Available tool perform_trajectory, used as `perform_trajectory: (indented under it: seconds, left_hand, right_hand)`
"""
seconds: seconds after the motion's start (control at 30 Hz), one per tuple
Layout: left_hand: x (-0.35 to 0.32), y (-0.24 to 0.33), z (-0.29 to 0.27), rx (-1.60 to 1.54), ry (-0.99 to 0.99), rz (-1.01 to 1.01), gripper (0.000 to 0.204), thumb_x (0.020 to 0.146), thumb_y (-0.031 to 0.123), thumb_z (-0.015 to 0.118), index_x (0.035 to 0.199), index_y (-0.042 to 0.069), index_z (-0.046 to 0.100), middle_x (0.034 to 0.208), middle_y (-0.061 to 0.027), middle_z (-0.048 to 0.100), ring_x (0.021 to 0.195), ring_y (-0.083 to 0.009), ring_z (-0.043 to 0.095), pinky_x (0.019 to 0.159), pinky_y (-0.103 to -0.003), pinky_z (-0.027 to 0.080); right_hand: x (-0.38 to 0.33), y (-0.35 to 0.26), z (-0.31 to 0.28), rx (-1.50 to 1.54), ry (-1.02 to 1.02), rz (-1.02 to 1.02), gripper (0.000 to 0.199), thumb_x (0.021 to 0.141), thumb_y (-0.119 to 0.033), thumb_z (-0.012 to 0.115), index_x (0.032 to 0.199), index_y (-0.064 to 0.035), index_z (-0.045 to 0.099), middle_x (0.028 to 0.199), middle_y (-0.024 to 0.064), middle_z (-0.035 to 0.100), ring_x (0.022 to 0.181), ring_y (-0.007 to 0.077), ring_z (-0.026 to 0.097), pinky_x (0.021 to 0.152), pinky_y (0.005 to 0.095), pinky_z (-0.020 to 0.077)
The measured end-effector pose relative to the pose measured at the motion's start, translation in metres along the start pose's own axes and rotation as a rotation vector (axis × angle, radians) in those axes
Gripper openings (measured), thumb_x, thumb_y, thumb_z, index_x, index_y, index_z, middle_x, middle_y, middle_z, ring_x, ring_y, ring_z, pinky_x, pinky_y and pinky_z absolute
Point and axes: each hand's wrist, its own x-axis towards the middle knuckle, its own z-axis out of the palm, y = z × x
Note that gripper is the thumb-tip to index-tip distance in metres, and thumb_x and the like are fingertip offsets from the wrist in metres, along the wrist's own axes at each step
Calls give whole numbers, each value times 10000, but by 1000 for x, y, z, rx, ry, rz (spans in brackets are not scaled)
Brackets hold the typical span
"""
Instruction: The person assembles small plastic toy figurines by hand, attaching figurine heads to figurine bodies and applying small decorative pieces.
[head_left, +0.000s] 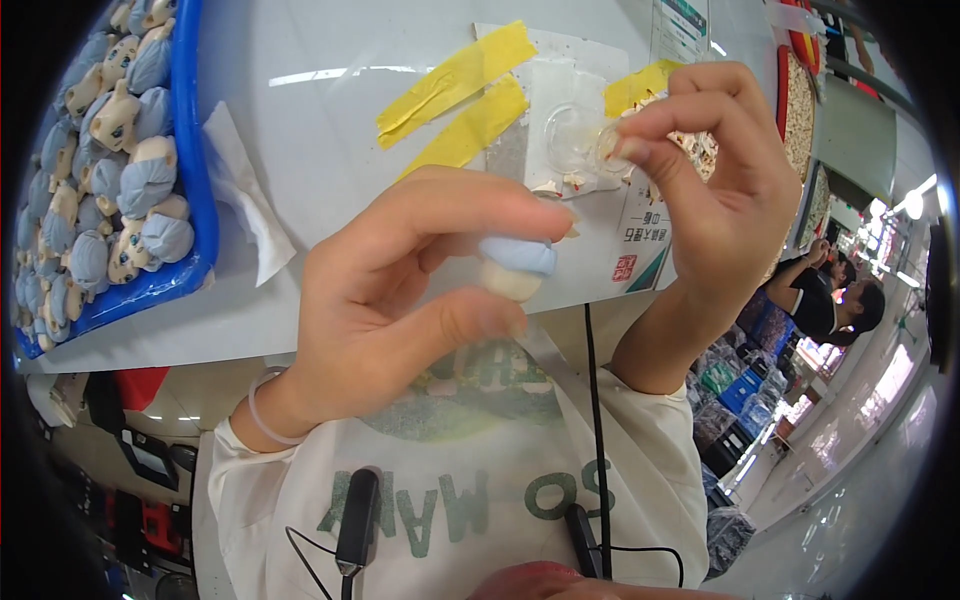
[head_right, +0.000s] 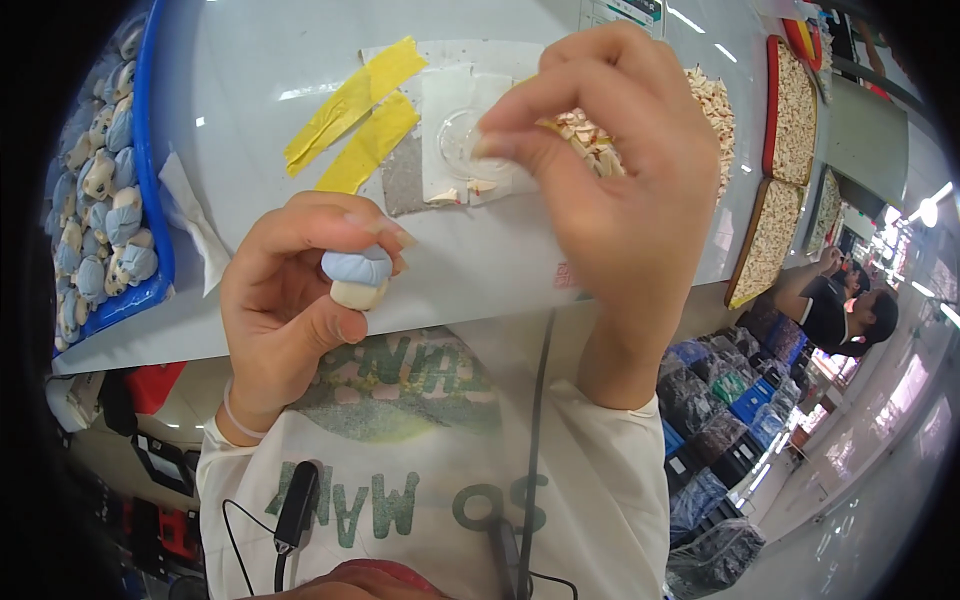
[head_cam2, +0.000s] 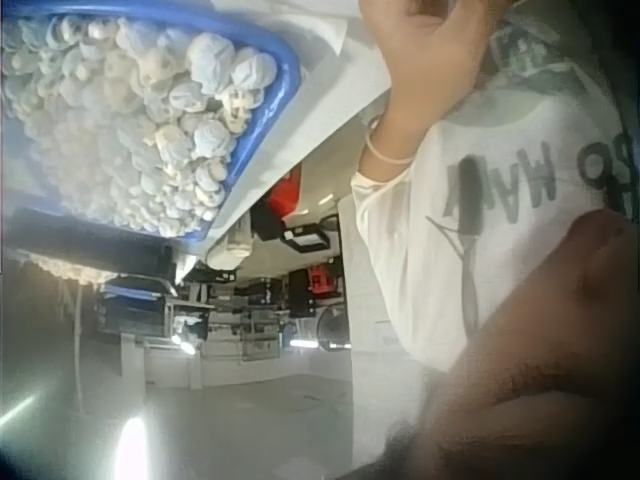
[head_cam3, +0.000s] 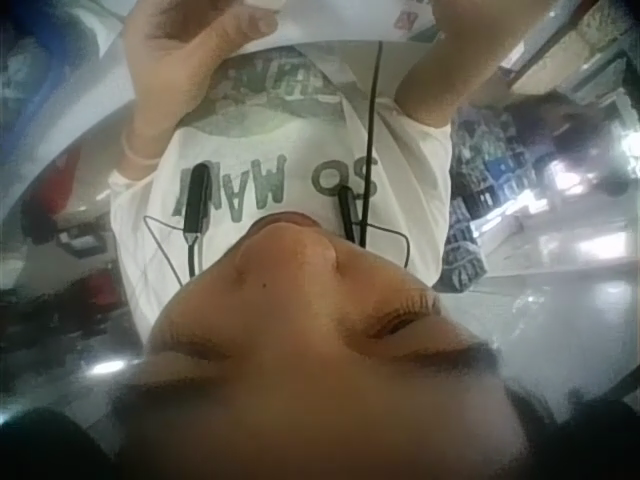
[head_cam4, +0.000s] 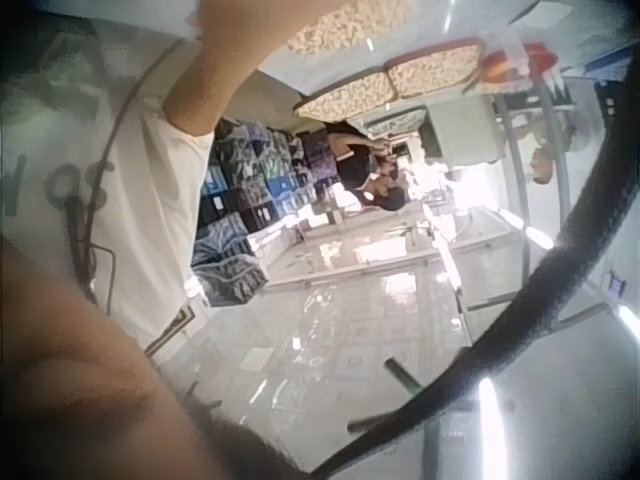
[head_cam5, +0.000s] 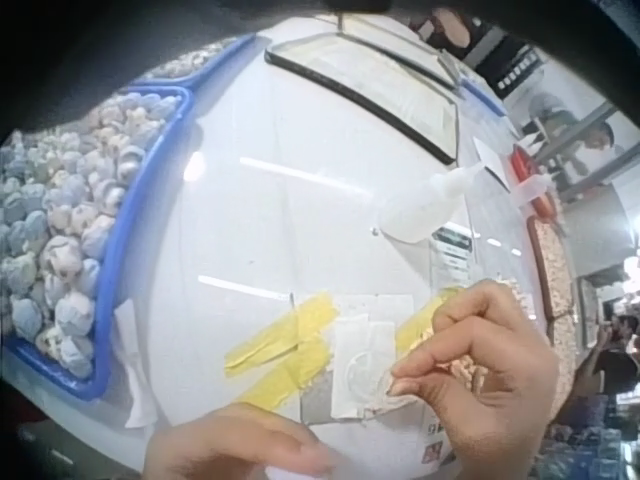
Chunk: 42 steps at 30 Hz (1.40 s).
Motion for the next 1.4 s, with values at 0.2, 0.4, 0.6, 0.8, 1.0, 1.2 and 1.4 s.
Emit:
perform_trajectory:
  seconds: [0.2,0.4,0.6,0.8,1.0,1.2,1.4]
  left_hand:
    - [-2,14,12,-252,183,-218,456,691,221,719,1011,6,475,953,-143,519,803,-214,582,699,-277,491]
    - [-3,9,13,-164,169,-147,482,679,246,732,1008,8,471,954,-145,521,784,-213,584,687,-279,492]
    - [-4,9,14,-120,131,-93,468,688,234,724,1013,10,474,960,-150,535,830,-202,570,708,-288,483]
    - [-7,4,7,-17,29,-13,428,676,174,728,992,3,496,967,-145,537,888,-206,555,704,-283,480]
    - [-6,-5,4,202,-15,210,388,669,108,722,972,-21,517,1000,-156,535,883,-231,567,707,-276,494]
    - [-6,4,13,111,40,67,373,691,50,686,1014,-44,524,1027,-176,525,909,-243,560,752,-295,492]
    - [-8,2,7,232,-34,135,403,700,69,682,1044,-59,516,1013,-178,528,969,-245,534,822,-320,466]
  right_hand:
    - [-15,4,4,102,154,-54,146,660,26,664,779,35,581,804,88,504,763,165,473,703,239,365]
    - [-36,-17,14,623,163,-72,179,712,-108,671,776,-17,531,795,99,503,726,173,473,672,275,384]
    - [-50,-22,26,687,183,-8,201,720,-148,679,775,-30,525,772,84,490,704,165,467,650,275,384]
    - [-60,-26,30,742,227,54,214,725,-165,678,776,-38,514,765,83,479,694,164,462,636,282,384]
    - [-66,-28,28,751,244,38,221,740,-181,668,771,-41,502,760,79,467,683,162,453,628,281,381]
    - [-69,-31,31,806,252,76,225,744,-185,666,769,-38,497,756,78,468,687,160,450,628,277,380]
    - [-67,-34,39,788,230,67,228,732,-175,677,766,-27,506,762,80,477,693,158,452,633,264,379]
